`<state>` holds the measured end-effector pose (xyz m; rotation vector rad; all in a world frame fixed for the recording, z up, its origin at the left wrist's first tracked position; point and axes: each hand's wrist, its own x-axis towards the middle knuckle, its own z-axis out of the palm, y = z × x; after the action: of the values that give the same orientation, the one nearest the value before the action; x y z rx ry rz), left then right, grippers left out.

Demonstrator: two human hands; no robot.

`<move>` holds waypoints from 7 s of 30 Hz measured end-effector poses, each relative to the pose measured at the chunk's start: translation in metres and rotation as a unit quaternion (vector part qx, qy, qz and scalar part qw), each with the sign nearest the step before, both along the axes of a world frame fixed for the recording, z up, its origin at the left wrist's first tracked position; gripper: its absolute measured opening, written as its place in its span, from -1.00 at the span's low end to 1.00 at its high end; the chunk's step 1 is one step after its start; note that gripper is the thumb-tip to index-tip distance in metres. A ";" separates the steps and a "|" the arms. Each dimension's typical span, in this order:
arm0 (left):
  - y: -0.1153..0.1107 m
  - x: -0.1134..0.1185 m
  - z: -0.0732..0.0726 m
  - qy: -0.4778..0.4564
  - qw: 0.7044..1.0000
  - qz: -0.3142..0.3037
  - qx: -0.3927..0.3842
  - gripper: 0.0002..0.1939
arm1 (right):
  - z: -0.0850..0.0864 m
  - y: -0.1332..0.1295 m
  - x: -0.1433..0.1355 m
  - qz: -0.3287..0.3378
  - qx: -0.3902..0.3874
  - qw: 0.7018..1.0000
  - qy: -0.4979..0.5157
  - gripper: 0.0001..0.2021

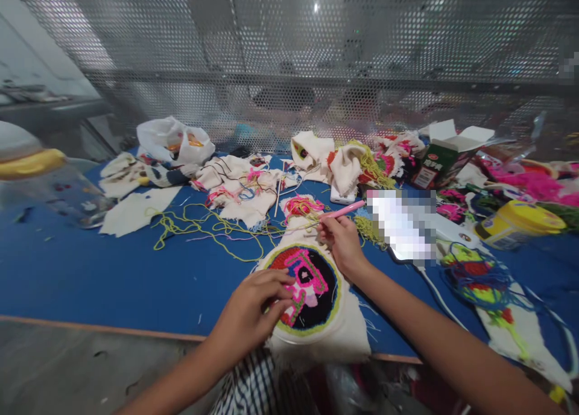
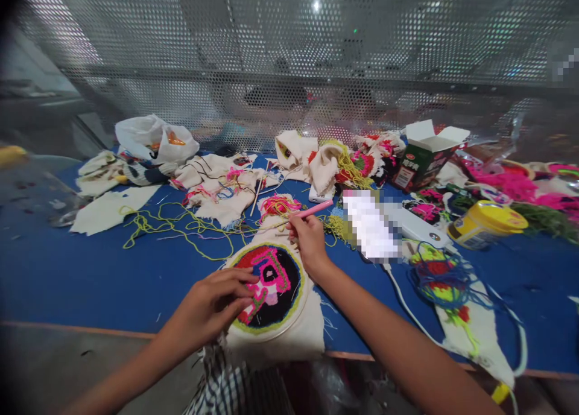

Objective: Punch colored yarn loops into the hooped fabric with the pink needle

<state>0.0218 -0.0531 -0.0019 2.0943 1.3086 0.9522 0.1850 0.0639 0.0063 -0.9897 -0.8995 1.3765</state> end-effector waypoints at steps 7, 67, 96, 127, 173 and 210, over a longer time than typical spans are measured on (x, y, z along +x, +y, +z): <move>0.000 -0.002 0.001 -0.010 1.000 0.010 -0.002 -0.87 | 0.003 0.005 0.001 0.036 -0.022 0.999 -0.005 -0.80; -0.011 -0.060 0.012 0.113 0.989 -0.100 0.002 -0.69 | 0.023 -0.124 0.141 -0.152 0.223 0.541 -0.796 -0.65; -0.043 -0.069 0.015 0.041 0.997 0.059 0.007 -0.83 | 0.002 -0.113 -0.010 0.095 0.252 0.779 -0.567 -0.84; -0.030 -0.101 0.004 0.054 0.951 0.299 0.048 -0.80 | 0.001 -0.111 0.079 -0.133 0.287 0.671 -0.671 -0.70; -0.014 -0.055 -0.009 0.055 0.994 0.065 0.067 -0.79 | 0.009 -0.090 0.023 -0.109 0.131 0.856 -0.488 -0.81; -0.015 -0.105 0.005 0.121 0.937 0.312 0.096 -0.76 | 0.004 -0.074 -0.020 -0.009 0.185 0.707 -0.682 -0.82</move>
<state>-0.0834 -0.0676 0.0026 2.0097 2.1665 1.1291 0.1653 -0.0102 0.0101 -1.6437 -2.1147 0.1399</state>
